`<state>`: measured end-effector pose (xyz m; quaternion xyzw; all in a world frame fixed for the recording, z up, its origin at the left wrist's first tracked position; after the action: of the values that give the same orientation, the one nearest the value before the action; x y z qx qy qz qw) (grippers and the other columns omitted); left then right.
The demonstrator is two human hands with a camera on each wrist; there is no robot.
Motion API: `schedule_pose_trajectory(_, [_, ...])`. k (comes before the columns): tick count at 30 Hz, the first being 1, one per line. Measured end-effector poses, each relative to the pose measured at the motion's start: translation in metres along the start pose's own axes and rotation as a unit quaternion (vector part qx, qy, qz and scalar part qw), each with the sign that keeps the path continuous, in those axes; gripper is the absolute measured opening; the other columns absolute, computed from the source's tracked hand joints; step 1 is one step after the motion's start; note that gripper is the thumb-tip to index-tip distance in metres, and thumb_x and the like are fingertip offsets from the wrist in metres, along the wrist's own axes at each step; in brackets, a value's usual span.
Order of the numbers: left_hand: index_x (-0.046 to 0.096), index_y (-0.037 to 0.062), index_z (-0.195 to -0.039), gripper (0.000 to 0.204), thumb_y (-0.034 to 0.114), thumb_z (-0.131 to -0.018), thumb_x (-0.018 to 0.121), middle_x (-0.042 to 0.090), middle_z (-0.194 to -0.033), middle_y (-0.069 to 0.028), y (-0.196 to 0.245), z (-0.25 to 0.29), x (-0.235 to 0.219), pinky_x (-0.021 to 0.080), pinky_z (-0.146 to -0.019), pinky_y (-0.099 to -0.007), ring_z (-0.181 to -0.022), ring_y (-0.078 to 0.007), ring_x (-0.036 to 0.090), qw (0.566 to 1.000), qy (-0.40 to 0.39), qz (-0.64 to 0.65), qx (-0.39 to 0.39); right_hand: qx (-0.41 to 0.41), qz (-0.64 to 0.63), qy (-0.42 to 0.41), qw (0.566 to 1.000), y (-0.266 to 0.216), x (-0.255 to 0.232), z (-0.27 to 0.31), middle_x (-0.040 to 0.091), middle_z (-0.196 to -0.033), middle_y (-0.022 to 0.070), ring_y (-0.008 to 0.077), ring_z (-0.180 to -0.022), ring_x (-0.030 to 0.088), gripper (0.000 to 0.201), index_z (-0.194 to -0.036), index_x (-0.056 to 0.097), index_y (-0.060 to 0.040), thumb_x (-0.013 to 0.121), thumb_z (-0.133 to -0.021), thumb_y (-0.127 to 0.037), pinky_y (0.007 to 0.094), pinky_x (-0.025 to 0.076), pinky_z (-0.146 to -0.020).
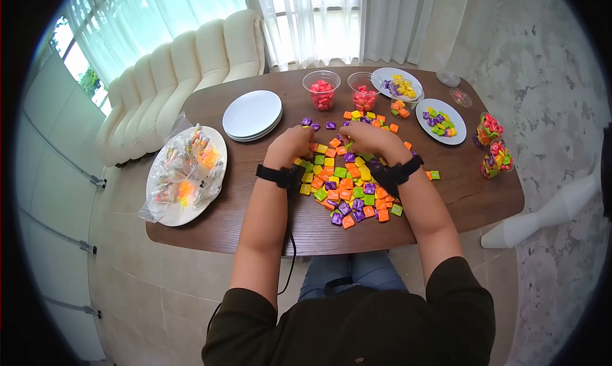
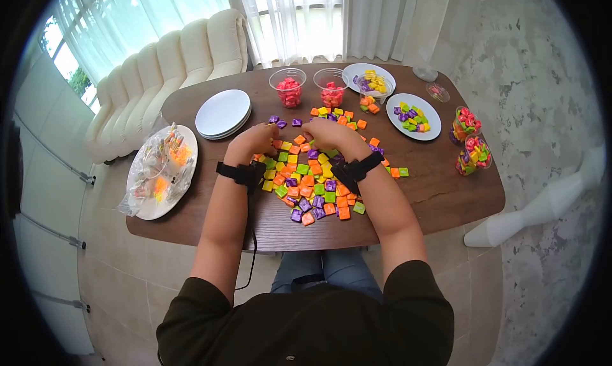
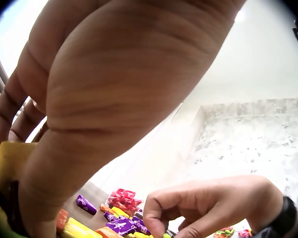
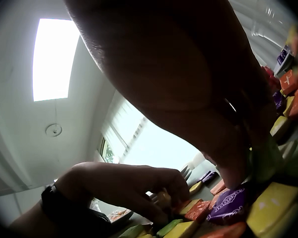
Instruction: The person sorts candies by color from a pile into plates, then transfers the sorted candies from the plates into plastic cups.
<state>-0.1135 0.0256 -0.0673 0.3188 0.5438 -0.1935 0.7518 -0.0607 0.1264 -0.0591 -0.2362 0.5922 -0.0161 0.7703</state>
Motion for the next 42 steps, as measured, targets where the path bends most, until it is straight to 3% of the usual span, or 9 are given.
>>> schedule_pose_trajectory(4, [0.059, 0.0041, -0.098, 0.037, 0.009, -0.065, 0.075, 0.062, -0.095, -0.0141, 0.005, -0.002, -0.005, 0.049, -0.075, -0.0376, -0.09, -0.0305, 0.06, 0.999, 0.019, 0.044, 0.025, -0.046, -0.05, 0.052, 0.996, -0.007, -0.012, 0.002, 0.055, -0.072, 0.009, 0.0256, -0.07, 0.057, 0.024, -0.088, 0.046, -0.003, 0.065, -0.073, -0.006, 0.0335, 0.047, -0.064])
schedule_pose_trajectory(6, [0.059, 0.0031, -0.099, 0.032, 0.006, -0.069, 0.071, 0.062, -0.094, -0.0146, 0.008, -0.001, -0.01, 0.048, -0.074, -0.037, -0.088, -0.0303, 0.06, 0.997, 0.034, 0.063, 0.037, -0.013, -0.231, 0.102, 0.968, -0.002, -0.025, 0.006, 0.054, -0.073, 0.0072, 0.0201, -0.065, 0.056, 0.019, -0.089, 0.046, -0.0039, 0.061, -0.078, -0.006, 0.0296, 0.047, -0.058])
schedule_pose_trajectory(11, [0.062, 0.0003, -0.094, 0.02, 0.005, -0.075, 0.064, 0.065, -0.089, -0.0151, 0.026, 0.007, -0.04, 0.049, -0.073, -0.0352, -0.084, -0.0295, 0.062, 0.985, 0.125, 0.086, 0.087, -0.001, -0.536, 0.147, 0.832, 0.011, -0.036, 0.002, 0.055, -0.079, 0.0023, 0.0066, -0.061, 0.052, 0.016, -0.104, 0.049, -0.0053, 0.05, -0.089, -0.01, 0.0194, 0.044, -0.052])
schedule_pose_trajectory(15, [0.062, -0.0005, -0.092, 0.017, 0.006, -0.076, 0.061, 0.065, -0.088, -0.0147, 0.033, 0.012, -0.047, 0.048, -0.074, -0.0346, -0.083, -0.0288, 0.063, 0.984, 0.125, 0.095, 0.08, -0.019, -0.777, 0.138, 0.614, 0.018, -0.017, -0.007, 0.054, -0.082, 0.0031, 0.0076, -0.065, 0.05, 0.019, -0.106, 0.051, -0.005, 0.05, -0.088, -0.009, 0.0196, 0.042, -0.054])
schedule_pose_trajectory(19, [0.062, 0.0004, -0.092, 0.016, 0.007, -0.077, 0.06, 0.065, -0.086, -0.0145, 0.036, 0.005, -0.028, 0.048, -0.073, -0.0347, -0.082, -0.0285, 0.063, 0.991, 0.094, 0.038, 0.086, -0.015, -0.828, 0.145, 0.541, 0.03, -0.014, -0.011, 0.055, -0.083, 0.0053, 0.0129, -0.071, 0.052, 0.014, -0.098, 0.054, -0.0052, 0.052, -0.084, -0.006, 0.0245, 0.044, -0.058])
schedule_pose_trajectory(26, [0.06, 0.0015, -0.091, 0.015, 0.009, -0.078, 0.062, 0.06, -0.087, -0.0132, 0.08, 0.025, -0.091, 0.047, -0.07, -0.0346, -0.078, -0.0275, 0.06, 0.953, 0.252, 0.086, 0.145, 0.077, -0.865, 0.144, 0.474, 0.021, 0.0, -0.005, 0.056, -0.085, 0.0053, 0.0147, -0.073, 0.053, 0.013, -0.097, 0.055, -0.0062, 0.05, -0.088, -0.014, 0.0264, 0.046, -0.061])
schedule_pose_trajectory(30, [0.059, 0.0018, -0.091, 0.018, 0.013, -0.078, 0.064, 0.056, -0.095, -0.0134, 0.103, 0.023, -0.093, 0.047, -0.071, -0.0354, -0.083, -0.0289, 0.059, 0.937, 0.279, 0.121, 0.174, 0.005, -0.884, 0.107, 0.455, -0.005, -0.006, -0.002, 0.057, -0.087, 0.0043, 0.0157, -0.075, 0.053, 0.029, -0.094, 0.055, -0.0087, 0.036, -0.093, -0.031, 0.0295, 0.045, -0.062])
schedule_pose_trajectory(34, [0.056, 0.0032, -0.092, 0.021, 0.019, -0.08, 0.062, 0.056, -0.09, -0.0178, 0.104, 0.034, -0.101, 0.045, -0.073, -0.0418, -0.085, -0.0365, 0.056, 0.905, 0.362, 0.119, 0.191, 0.031, -0.909, 0.127, 0.396, 0.019, -0.005, -0.002, 0.057, -0.084, 0.0037, 0.0131, -0.071, 0.052, 0.024, -0.1, 0.055, -0.0054, 0.046, -0.092, -0.026, 0.0248, 0.043, -0.059])
schedule_pose_trajectory(42, [0.06, 0.008, -0.105, 0.029, 0.008, -0.076, 0.062, 0.056, -0.104, -0.0154, 0.051, -0.024, -0.006, 0.044, -0.084, -0.0386, -0.098, -0.0329, 0.055, 0.985, 0.129, 0.0, 0.114, 0.035, -0.892, 0.22, 0.392, 0.056, -0.026, 0.007, 0.055, -0.09, 0.0109, 0.0164, -0.071, 0.05, 0.015, -0.095, 0.055, -0.0006, 0.057, -0.084, -0.011, 0.0231, 0.04, -0.054])
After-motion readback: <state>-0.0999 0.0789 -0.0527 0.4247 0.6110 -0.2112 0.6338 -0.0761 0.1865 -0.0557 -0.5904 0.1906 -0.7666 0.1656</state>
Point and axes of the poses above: each hand's wrist, its own z-axis away from the middle knuckle, its own x-axis out of the palm, y = z × x, the point moved 10 cm from there along -z, towards the middle knuckle
